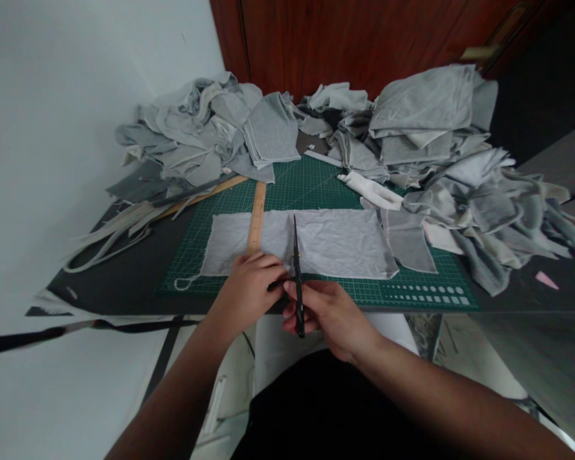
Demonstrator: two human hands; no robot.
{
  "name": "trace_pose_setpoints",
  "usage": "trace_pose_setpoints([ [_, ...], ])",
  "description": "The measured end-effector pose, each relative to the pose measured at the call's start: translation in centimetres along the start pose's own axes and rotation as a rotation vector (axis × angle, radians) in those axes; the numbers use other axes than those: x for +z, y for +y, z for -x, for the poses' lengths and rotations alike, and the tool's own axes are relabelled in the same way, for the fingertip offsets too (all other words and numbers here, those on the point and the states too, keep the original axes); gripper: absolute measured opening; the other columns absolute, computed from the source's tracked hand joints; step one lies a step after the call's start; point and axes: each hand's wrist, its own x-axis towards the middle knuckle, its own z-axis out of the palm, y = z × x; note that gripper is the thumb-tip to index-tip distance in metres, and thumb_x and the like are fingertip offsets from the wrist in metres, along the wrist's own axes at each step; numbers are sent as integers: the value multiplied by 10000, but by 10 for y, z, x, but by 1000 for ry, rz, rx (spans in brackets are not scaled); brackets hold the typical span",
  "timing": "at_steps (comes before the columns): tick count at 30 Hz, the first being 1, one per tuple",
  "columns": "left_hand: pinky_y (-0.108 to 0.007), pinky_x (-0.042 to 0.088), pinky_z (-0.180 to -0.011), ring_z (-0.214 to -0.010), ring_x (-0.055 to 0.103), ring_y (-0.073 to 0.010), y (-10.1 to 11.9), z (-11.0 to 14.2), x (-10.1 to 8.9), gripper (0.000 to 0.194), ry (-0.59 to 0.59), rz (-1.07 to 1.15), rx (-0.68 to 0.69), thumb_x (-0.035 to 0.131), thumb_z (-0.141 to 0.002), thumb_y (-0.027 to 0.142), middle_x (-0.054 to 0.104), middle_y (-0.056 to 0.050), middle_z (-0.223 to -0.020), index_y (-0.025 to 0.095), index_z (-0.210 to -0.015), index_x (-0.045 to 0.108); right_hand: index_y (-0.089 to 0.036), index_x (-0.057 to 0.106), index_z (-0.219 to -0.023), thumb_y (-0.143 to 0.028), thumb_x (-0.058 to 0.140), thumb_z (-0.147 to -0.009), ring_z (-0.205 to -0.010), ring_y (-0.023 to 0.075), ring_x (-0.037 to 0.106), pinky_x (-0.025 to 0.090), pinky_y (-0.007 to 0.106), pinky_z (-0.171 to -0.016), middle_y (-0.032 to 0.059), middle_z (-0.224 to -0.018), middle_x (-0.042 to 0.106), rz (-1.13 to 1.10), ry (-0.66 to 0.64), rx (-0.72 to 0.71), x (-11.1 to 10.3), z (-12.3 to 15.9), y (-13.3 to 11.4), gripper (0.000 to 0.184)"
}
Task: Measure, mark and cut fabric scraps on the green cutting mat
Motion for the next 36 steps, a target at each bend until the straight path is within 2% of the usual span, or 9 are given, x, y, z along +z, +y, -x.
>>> trace_pose_setpoints([
  [10, -383, 363, -793, -905, 612, -223, -1, 1, 2, 127, -4, 11, 1, 647, -911, 128, 683, -20, -890, 190, -821, 711, -130, 693, -895, -662, 865, -650, -595, 130, 705, 554, 221, -533, 36, -776, 717, -20, -12, 13, -1, -4, -9, 611],
  [16, -363, 367, -784, -884, 598, -214, -1, 1, 1, 126, -16, -14, -7, 660, -926, 159, 654, -19, -856, 205, -837, 737, -116, 690, -867, -624, 839, -724, -551, 114, 684, 541, 202, -509, 51, -762, 727, -12, -19, -11, -3, -12, -11, 548],
  [23, -365, 368, -802, -910, 607, -224, -2, 1, 1, 126, -13, 5, -8, 668, -904, 121, 672, -20, -876, 209, -867, 749, -118, 698, -846, -590, 788, -805, -542, 109, 689, 513, 170, -472, 63, -773, 743, 14, -2, -21, 0, -19, -15, 483],
  [33, -369, 375, -807, -926, 616, -223, -2, 1, 2, 97, -5, 0, -14, 711, -898, 150, 687, -8, -886, 229, -863, 756, -117, 676, -812, -603, 801, -793, -503, 85, 649, 523, 165, -490, 48, -719, 727, 23, 22, -36, 1, -26, -20, 501],
  [36, -373, 380, -810, -924, 616, -223, -2, 2, 3, 82, 12, 6, -14, 718, -904, 162, 692, -11, -889, 227, -874, 760, -114, 673, -809, -567, 786, -827, -506, 87, 653, 526, 163, -488, 56, -729, 730, 39, 8, -27, 1, -28, -20, 467],
])
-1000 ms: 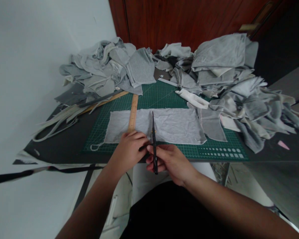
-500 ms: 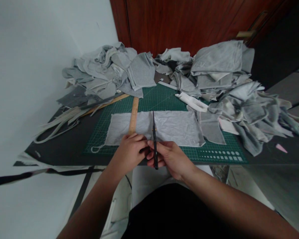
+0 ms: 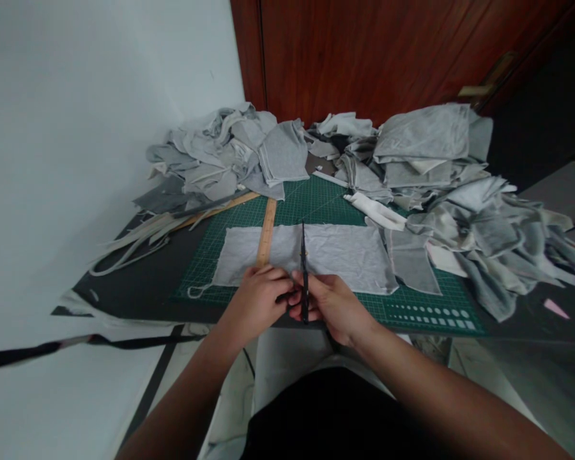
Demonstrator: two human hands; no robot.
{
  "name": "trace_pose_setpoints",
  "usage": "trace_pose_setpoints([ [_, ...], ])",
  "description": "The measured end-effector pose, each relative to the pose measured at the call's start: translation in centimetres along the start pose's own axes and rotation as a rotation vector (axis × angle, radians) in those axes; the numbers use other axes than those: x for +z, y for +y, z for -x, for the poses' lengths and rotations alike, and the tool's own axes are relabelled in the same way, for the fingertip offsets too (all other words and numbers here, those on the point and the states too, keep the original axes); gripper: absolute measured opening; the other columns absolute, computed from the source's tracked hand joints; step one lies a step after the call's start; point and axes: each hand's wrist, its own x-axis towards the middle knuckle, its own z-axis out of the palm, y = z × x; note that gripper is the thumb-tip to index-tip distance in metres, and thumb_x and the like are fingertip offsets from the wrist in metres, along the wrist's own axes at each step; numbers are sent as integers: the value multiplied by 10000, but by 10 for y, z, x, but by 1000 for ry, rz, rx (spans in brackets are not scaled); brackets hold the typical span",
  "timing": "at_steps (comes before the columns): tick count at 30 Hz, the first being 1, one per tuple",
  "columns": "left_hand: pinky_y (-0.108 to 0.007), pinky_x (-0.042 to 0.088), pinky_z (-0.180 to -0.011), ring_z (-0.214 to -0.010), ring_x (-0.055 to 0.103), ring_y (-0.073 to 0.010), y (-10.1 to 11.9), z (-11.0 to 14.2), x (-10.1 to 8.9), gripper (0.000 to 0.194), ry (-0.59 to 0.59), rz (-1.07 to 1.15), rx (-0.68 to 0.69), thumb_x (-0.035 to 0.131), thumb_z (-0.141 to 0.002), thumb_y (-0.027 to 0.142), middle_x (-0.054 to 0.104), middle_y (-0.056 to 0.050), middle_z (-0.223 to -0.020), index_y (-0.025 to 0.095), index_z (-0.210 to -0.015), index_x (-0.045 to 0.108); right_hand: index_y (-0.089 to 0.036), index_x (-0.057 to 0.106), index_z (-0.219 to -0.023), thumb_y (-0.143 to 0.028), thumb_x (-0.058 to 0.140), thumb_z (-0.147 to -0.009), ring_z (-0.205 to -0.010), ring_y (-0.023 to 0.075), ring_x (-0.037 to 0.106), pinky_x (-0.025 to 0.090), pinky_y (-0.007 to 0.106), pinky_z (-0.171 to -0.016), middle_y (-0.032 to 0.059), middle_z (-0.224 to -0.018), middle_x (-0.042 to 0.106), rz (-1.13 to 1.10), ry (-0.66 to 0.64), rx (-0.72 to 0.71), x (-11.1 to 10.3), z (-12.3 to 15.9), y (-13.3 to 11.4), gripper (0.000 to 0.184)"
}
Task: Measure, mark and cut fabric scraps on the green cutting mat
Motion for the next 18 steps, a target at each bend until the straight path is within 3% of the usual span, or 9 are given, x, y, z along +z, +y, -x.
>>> trace_pose_setpoints([
  [6, -366, 369, -819, -950, 621, -213, 0, 1, 1, 69, 14, 47, 17, 733, -912, 180, 703, 12, -918, 235, -873, 741, -102, 693, -805, -431, 643, -979, -516, 101, 666, 574, 198, -523, 70, -731, 734, 9, 43, -8, 1, -5, -8, 376],
  [13, -358, 360, -807, -968, 632, -207, -2, 0, 1, 25, 12, 33, 32, 743, -917, 221, 717, 20, -942, 245, -908, 745, -120, 670, -726, -432, 689, -945, -480, 88, 621, 529, 174, -481, 38, -649, 697, -6, 62, -43, 2, -10, -12, 381],
  [18, -354, 367, -803, -945, 637, -202, -3, 0, 1, 89, -18, 18, -20, 719, -902, 154, 697, 9, -898, 218, -843, 740, -123, 650, -717, -350, 766, -881, -445, 76, 578, 427, 145, -410, 18, -578, 657, -17, 105, -58, 1, -15, -17, 303],
])
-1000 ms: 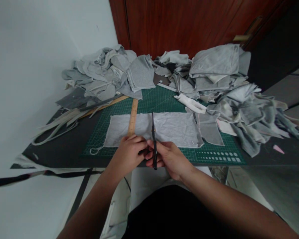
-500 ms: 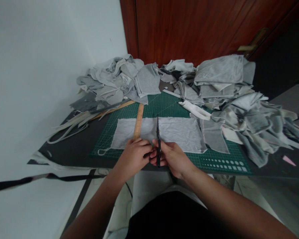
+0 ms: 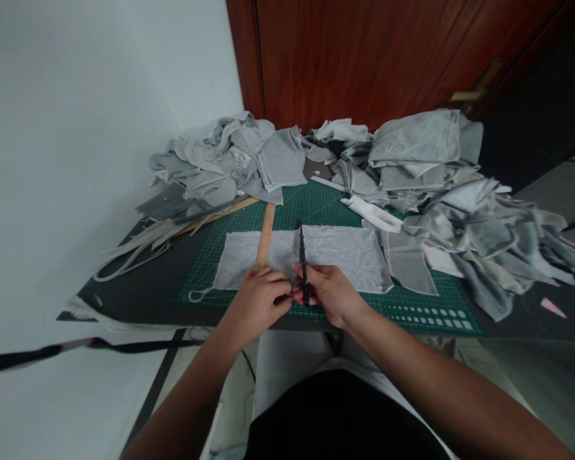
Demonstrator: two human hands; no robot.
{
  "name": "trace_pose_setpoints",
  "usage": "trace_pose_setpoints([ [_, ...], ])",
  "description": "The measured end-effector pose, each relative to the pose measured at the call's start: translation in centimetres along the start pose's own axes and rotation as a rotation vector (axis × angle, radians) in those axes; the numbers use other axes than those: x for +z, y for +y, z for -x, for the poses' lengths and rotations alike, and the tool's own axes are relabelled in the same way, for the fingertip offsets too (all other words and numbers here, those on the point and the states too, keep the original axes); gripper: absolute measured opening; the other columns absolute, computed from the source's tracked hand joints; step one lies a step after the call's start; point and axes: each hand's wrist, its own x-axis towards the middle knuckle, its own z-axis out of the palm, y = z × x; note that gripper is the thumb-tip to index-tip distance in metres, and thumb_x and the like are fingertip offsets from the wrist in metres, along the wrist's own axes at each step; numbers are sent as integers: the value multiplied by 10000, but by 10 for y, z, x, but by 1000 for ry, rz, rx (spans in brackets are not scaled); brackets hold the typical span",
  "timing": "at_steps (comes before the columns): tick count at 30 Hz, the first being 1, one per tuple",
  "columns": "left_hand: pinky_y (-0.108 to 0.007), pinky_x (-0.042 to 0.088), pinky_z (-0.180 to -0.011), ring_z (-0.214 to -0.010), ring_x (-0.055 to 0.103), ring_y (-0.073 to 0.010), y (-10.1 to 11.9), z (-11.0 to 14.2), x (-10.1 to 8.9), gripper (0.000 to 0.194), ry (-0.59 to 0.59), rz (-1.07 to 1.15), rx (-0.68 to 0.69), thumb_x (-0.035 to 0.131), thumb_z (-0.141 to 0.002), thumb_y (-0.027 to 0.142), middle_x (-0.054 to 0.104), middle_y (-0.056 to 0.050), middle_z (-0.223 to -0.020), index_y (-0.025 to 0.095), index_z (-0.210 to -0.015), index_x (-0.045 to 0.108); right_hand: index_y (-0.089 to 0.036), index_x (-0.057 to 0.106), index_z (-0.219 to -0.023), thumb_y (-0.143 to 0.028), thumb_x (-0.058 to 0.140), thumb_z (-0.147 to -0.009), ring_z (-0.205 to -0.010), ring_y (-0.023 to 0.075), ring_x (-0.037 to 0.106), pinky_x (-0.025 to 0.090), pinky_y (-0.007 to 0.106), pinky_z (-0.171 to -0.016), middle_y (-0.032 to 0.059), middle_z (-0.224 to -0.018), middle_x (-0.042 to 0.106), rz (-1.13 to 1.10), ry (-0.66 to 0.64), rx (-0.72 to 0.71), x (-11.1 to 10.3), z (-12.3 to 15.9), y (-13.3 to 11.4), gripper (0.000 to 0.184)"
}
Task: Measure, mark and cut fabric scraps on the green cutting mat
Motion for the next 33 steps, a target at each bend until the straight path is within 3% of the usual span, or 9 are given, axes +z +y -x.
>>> trace_pose_setpoints([
  [6, -370, 404, -840, -956, 638, -217, 6, 0, -4, 87, -28, -1, -21, 691, -914, 180, 672, -10, -903, 199, -831, 709, -137, 632, -713, -556, 854, -712, -480, 88, 602, 431, 159, -441, 29, -625, 678, 60, -73, -88, -8, 31, -6, 475],
  [10, -371, 465, -881, -986, 624, -229, 1, -4, -8, 64, 109, -14, -98, 610, -922, 165, 651, -42, -983, 201, -910, 662, -167, 632, -761, -660, 831, -660, -492, 119, 607, 476, 215, -481, 26, -651, 678, 217, -67, -200, -46, 77, -17, 542],
  [12, -397, 487, -924, -1027, 615, -257, -8, -8, -10, 99, 207, -65, -219, 616, -909, 198, 643, -82, -1060, 194, -1005, 638, -177, 678, -837, -683, 782, -690, -549, 162, 641, 507, 259, -519, 53, -706, 702, 386, 76, -303, -84, 95, -23, 537],
  [15, -425, 507, -940, -1000, 629, -276, -24, -16, -14, 271, 217, -128, -405, 638, -898, 283, 633, -126, -1120, 175, -1144, 600, -198, 748, -982, -636, 694, -753, -740, 276, 720, 530, 341, -618, 119, -884, 763, 836, 532, -435, -163, 108, -29, 497],
  [17, -408, 516, -915, -938, 645, -259, -30, -23, -18, 307, 155, -142, -494, 604, -910, 296, 633, -124, -1098, 174, -1191, 580, -212, 765, -1038, -573, 656, -787, -720, 334, 713, 481, 379, -603, 134, -838, 760, 1200, 903, -391, -218, 111, -32, 454],
  [19, -391, 517, -885, -897, 657, -249, -30, -29, -23, 328, 107, -153, -567, 566, -914, 283, 641, -108, -1035, 177, -1224, 554, -225, 764, -1107, -529, 631, -844, -662, 340, 695, 432, 381, -566, 155, -826, 758, 1412, 1050, -281, -266, 112, -35, 424],
  [23, -435, 507, -865, -920, 682, -290, -21, -44, -31, 465, 45, -151, -731, 596, -860, 319, 681, -91, -969, 176, -1286, 474, -209, 750, -1218, -470, 608, -916, -679, 322, 699, 414, 381, -579, 209, -942, 771, 1539, 1046, -89, -325, 110, -38, 424],
  [28, -621, 437, -959, -1090, 655, -431, -21, -58, -31, 467, -54, -221, -884, 630, -824, 435, 700, -177, -1116, 159, -1194, 559, -112, 715, -1296, -396, 544, -979, -845, 313, 719, 456, 386, -695, 250, -1080, 756, 1559, 937, -101, -359, 95, -35, 459],
  [33, -458, 497, -901, -1065, 659, -365, -26, -63, -42, 405, -50, -330, -789, 589, -877, 360, 668, -201, -1148, 105, -1190, 579, -24, 738, -1247, -239, 548, -973, -1011, 285, 710, 470, 355, -820, 266, -1190, 730, 1610, 806, -251, -395, 73, -43, 397],
])
